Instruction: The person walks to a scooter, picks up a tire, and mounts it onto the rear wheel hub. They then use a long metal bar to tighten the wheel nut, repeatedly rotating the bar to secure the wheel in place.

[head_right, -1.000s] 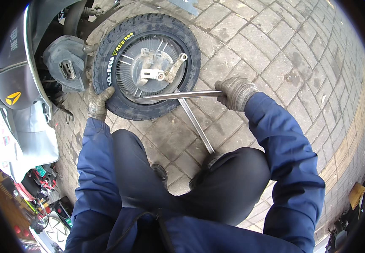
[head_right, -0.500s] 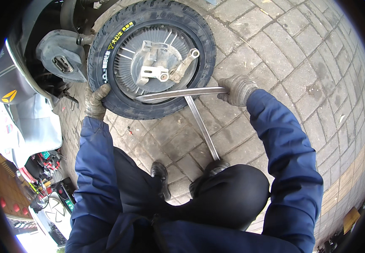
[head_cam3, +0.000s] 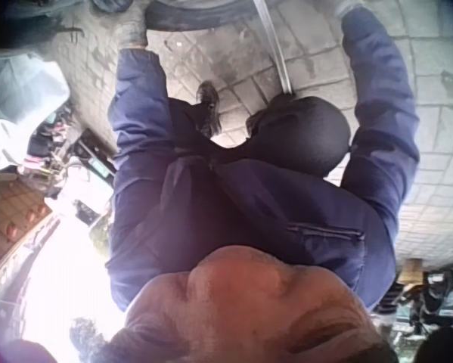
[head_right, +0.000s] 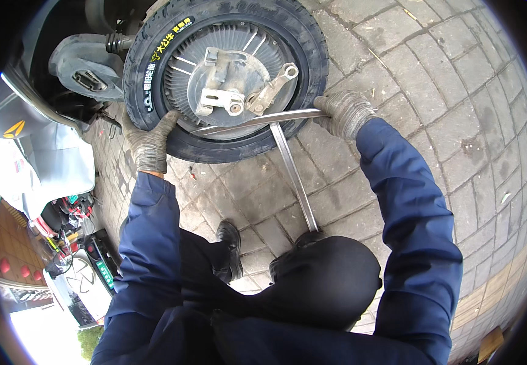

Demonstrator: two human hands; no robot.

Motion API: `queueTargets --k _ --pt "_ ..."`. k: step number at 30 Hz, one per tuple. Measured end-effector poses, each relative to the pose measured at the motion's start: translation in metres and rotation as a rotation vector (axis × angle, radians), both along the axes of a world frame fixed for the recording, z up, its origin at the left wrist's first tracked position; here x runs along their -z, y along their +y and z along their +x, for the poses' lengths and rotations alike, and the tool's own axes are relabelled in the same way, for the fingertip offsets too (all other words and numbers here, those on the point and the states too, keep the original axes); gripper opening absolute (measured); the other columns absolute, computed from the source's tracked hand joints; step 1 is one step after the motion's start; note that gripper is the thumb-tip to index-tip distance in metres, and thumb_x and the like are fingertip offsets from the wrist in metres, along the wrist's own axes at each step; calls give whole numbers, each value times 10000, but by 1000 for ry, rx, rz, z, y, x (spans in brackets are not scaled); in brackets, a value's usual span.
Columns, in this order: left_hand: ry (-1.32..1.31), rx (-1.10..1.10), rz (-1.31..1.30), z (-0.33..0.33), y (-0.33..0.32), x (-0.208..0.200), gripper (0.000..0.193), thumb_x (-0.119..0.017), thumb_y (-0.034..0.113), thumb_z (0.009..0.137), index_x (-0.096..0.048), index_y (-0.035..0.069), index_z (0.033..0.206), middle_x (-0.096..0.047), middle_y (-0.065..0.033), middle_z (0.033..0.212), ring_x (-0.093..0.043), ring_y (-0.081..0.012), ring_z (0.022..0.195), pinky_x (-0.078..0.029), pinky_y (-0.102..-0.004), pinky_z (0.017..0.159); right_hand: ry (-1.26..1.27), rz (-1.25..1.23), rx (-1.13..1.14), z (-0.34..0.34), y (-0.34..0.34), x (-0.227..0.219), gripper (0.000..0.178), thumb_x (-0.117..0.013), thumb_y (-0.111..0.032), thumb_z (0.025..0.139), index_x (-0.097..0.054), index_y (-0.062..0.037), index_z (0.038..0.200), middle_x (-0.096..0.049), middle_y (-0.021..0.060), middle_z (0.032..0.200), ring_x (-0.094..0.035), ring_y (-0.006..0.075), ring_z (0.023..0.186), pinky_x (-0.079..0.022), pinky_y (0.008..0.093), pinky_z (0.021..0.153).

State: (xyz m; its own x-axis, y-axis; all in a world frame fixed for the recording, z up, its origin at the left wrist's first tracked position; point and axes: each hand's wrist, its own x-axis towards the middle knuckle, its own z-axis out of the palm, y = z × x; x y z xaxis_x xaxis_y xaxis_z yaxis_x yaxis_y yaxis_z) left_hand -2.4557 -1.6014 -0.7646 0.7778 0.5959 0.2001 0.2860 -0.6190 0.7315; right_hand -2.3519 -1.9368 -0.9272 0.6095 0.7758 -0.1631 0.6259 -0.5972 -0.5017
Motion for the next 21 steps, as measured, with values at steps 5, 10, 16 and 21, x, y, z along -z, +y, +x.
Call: queueTargets --k 5,10,16,21 --pt "72 269 -720 3 39 -19 832 -876 127 645 -459 14 1356 -626 -89 1183 -623 -234 1046 -511 -370 952 -13 24 -11 0 5 -5 235 -690 -281 828 -641 -127 999 -664 145 871 -655 367 838 -520 473 719" --pt "28 280 -732 1 53 -5 837 -880 129 631 -475 37 1358 -630 -79 1188 -625 -240 1046 -520 -398 932 -10 8 -46 -1 14 -12 256 -680 -297 848 -623 -108 1009 -655 163 841 -647 382 822 -512 484 709" --pt "25 329 -857 5 68 -3 984 -894 122 600 -379 32 1434 -608 -103 1238 -611 -259 1088 -505 -402 961 109 -70 -23 -15 12 -33 266 -676 -326 866 -633 -81 960 -661 177 814 -649 386 812 -508 483 709" --pt "12 398 -853 11 76 3 1081 -900 145 584 -303 32 1478 -582 -116 1271 -586 -270 1132 -494 -406 980 245 -58 -33 -20 19 -52 315 -643 -376 900 -646 -74 992 -664 202 832 -644 403 823 -502 496 722"
